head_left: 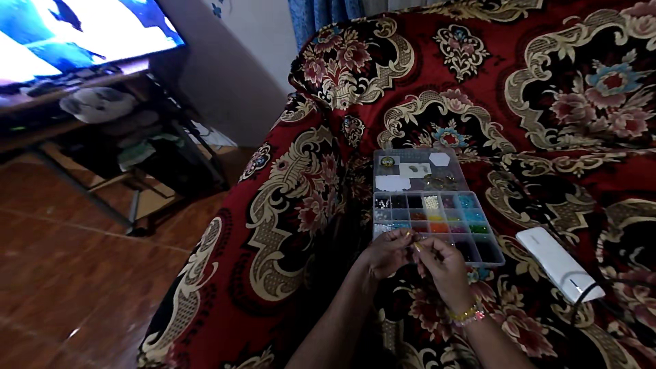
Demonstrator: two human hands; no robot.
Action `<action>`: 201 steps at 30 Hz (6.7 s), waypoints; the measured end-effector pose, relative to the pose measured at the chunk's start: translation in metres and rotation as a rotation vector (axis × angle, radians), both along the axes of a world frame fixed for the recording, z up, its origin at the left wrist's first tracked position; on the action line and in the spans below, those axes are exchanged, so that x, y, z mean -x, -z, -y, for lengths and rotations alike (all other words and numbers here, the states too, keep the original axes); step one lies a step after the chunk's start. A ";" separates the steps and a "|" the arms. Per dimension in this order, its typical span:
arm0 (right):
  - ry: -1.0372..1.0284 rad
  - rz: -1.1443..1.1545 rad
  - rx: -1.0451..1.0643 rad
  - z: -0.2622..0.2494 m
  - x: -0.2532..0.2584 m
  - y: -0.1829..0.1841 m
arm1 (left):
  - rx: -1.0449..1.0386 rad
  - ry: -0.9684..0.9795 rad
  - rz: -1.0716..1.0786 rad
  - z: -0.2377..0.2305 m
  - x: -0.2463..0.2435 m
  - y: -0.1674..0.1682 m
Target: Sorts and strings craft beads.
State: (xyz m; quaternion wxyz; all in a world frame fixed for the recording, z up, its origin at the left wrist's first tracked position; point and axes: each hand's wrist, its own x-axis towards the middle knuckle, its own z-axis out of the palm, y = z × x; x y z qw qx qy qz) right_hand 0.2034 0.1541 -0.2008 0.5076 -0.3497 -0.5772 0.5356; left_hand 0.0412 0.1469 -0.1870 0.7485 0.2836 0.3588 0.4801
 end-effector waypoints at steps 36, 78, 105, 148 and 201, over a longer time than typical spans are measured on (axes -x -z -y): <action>0.002 0.018 -0.015 -0.002 -0.002 0.001 | -0.158 0.034 -0.143 -0.004 0.011 -0.004; 0.027 0.152 -0.076 -0.008 -0.004 0.004 | -0.387 -0.149 -0.515 -0.005 0.004 -0.011; 0.149 0.133 -0.120 -0.023 -0.015 0.010 | -0.530 0.247 -1.756 -0.005 -0.011 -0.008; 0.104 0.121 -0.067 -0.003 -0.002 -0.001 | -0.019 -0.189 -0.221 -0.001 -0.012 -0.017; 0.068 0.078 -0.038 -0.002 0.000 -0.001 | 0.045 -0.034 -0.007 -0.001 -0.005 -0.001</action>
